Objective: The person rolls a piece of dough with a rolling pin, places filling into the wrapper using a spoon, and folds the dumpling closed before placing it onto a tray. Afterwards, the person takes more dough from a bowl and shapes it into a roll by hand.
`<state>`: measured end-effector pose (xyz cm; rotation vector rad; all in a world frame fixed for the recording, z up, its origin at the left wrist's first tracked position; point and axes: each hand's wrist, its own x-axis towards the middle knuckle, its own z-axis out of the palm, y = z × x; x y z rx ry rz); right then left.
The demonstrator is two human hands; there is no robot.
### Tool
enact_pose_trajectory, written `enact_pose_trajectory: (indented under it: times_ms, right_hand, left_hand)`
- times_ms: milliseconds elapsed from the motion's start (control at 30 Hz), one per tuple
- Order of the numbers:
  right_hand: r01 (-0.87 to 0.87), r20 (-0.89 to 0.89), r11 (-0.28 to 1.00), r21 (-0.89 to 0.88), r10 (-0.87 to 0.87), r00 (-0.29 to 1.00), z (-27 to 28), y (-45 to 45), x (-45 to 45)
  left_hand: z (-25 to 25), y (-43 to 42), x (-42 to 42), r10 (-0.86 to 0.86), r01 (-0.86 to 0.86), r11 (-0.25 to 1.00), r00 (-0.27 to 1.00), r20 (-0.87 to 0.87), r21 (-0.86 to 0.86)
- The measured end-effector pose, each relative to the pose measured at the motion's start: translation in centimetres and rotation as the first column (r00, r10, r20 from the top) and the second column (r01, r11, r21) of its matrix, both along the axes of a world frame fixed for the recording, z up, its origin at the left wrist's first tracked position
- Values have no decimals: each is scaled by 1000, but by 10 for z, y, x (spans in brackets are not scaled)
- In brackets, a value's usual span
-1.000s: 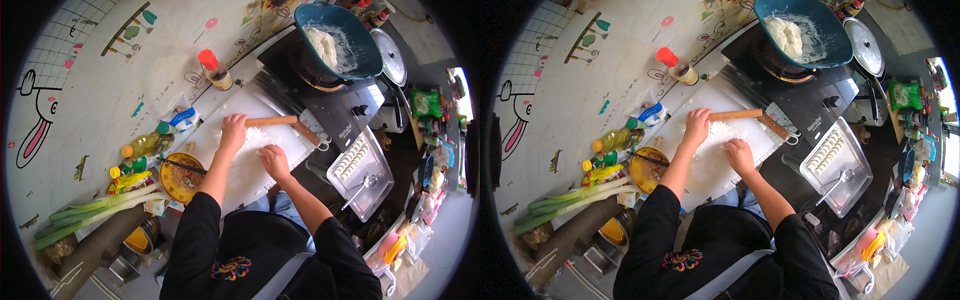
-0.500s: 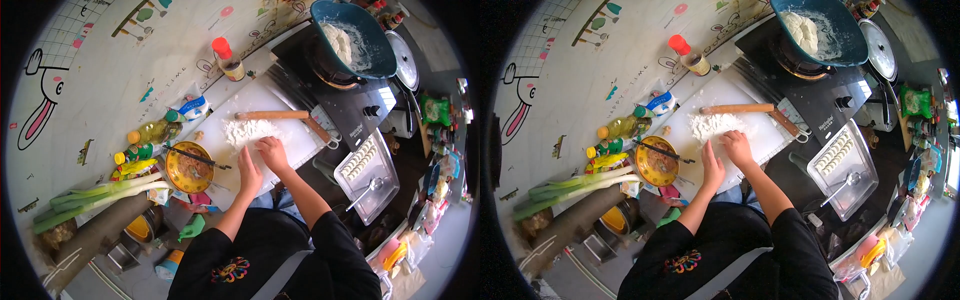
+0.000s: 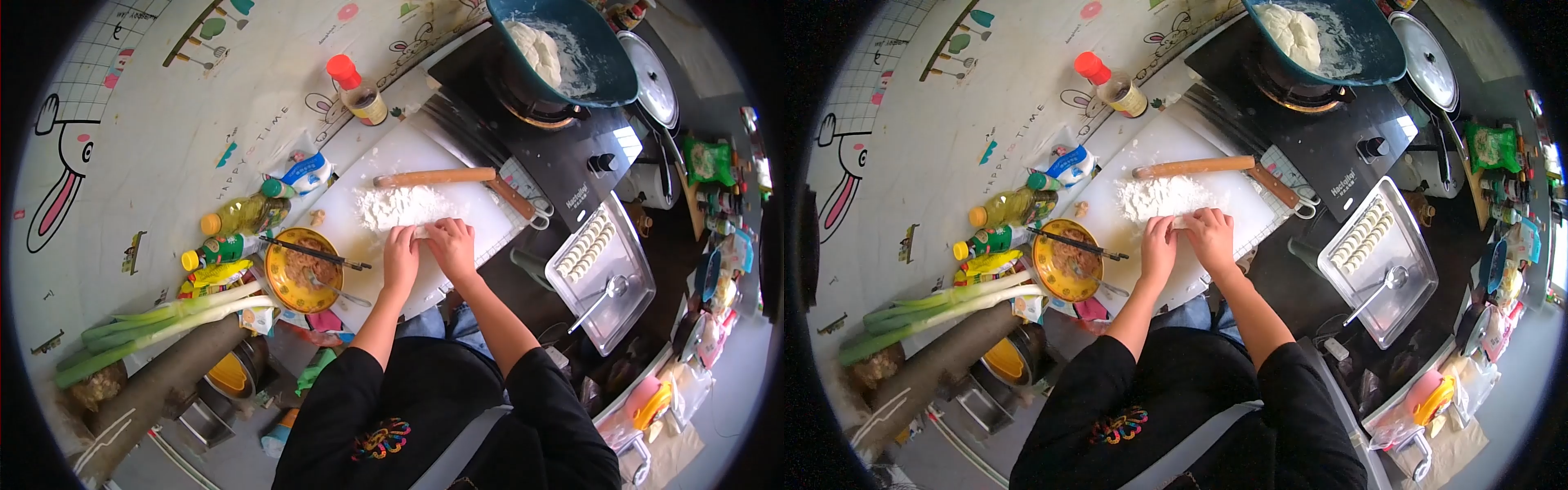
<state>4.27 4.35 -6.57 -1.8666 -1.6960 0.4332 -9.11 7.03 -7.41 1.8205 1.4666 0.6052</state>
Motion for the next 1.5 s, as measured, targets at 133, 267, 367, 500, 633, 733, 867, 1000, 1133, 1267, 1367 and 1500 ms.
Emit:
enact_pose_trajectory:
  times_ms: [133, 267, 367, 500, 633, 733, 867, 1000, 1133, 1267, 1367, 1500]
  right_hand:
    - [68, 21, 997, -24, -68, 997, 0, 2, -4]
    - [79, -4, 997, -25, -79, 997, -2, 0, -5]
    - [76, 20, 997, -14, -75, 997, -5, 2, -5]
    - [99, 70, 995, -29, -97, 993, 6, 7, -4]
    - [123, 60, 987, -101, -117, 991, 8, 6, -4]
    - [107, 29, 989, -98, -104, 994, 13, 6, -5]
    - [9, -33, 996, -88, -12, 999, 11, 13, -12]
    - [-9, -39, 995, -100, 5, 999, -4, 14, -11]
    - [79, -49, 990, -115, -85, 995, -12, 1, 1]
    - [256, -231, 960, -113, -276, 933, 13, -20, 24]
    - [388, -309, 912, -132, -410, 858, 32, -42, 49]
    - [510, -364, 852, -117, -514, 776, 48, -86, 90]
  left_hand:
    - [-8, 1, 0, 0, 3, 996, 1000, -30, 93]
    - [-8, 0, 0, 38, -36, 996, 999, -18, 81]
    - [-6, 3, 0, 6, -3, 996, 999, -33, 92]
    - [-3, 8, 5, 31, -30, 999, 999, 33, -20]
    - [2, 4, -1, 54, -50, 994, 998, 44, -96]
    - [4, -1, -8, 70, -68, 996, 997, 32, -62]
    - [0, -3, -14, 68, -68, 997, 998, 9, -39]
    - [-1, -4, -17, 21, -20, 995, 1000, -3, 95]
    - [4, -5, -7, -47, 45, 994, 999, 17, 101]
    - [18, -4, 28, -31, 50, 995, 975, 219, -84]
    - [22, -7, 57, -72, 174, 959, 913, 401, -224]
    - [25, -31, 112, 130, 376, 737, 737, 663, -562]
